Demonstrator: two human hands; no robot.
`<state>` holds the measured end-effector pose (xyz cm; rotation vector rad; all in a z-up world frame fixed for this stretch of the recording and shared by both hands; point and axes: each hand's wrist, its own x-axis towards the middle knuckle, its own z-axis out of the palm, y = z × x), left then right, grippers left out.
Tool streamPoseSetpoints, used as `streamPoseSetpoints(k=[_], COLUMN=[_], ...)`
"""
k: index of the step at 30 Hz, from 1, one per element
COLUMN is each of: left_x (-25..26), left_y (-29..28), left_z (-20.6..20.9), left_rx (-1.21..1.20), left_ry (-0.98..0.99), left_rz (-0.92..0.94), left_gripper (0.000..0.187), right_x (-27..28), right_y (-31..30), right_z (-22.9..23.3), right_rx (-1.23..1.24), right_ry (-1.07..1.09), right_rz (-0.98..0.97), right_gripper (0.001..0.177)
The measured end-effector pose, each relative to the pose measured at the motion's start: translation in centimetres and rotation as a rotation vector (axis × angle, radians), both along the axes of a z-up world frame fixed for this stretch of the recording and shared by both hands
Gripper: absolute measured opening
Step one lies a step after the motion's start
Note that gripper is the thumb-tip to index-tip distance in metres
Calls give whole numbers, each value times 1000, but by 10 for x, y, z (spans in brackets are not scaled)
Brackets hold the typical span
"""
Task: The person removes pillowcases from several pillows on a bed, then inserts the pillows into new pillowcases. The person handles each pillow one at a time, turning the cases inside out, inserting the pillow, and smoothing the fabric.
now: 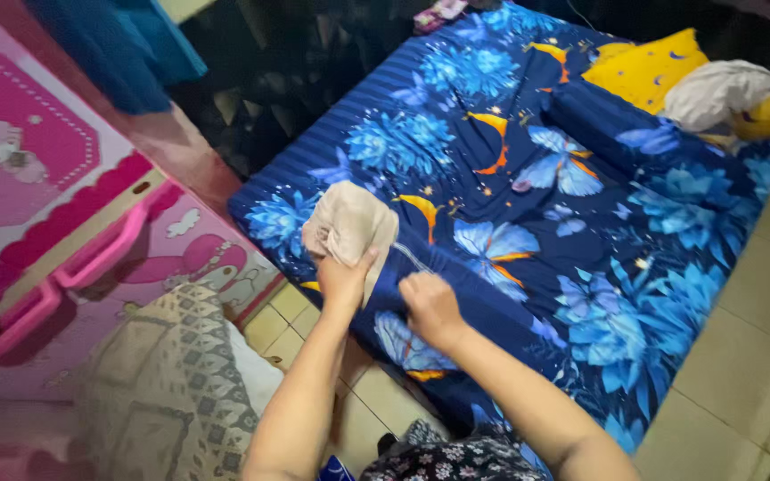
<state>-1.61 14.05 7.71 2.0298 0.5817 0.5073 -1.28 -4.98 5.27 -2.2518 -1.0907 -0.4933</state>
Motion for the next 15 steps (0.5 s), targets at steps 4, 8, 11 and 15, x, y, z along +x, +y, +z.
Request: streamPoseSetpoints(k=[4,8,11,15], left_x=[30,40,37,16], left_y=[-46,-80,-81,-78], left_z=[-32,-7,42,117], left_rx=[-654,-1001,-1225,-1182], left_ry=[-442,-424,-275,-256], left_rz=[-111,-68,-62,-39], left_gripper=[76,69,60,50], right_x=[19,22,9,-4], right_y=[-47,-151,-221,-232], right_z=[-2,-93,-183,-234], right_rx=[38,141,-14,-196], right_ry=[119,359,685,973], right_rz=[-192,-506,-819,-881], right_gripper=[59,63,71,79])
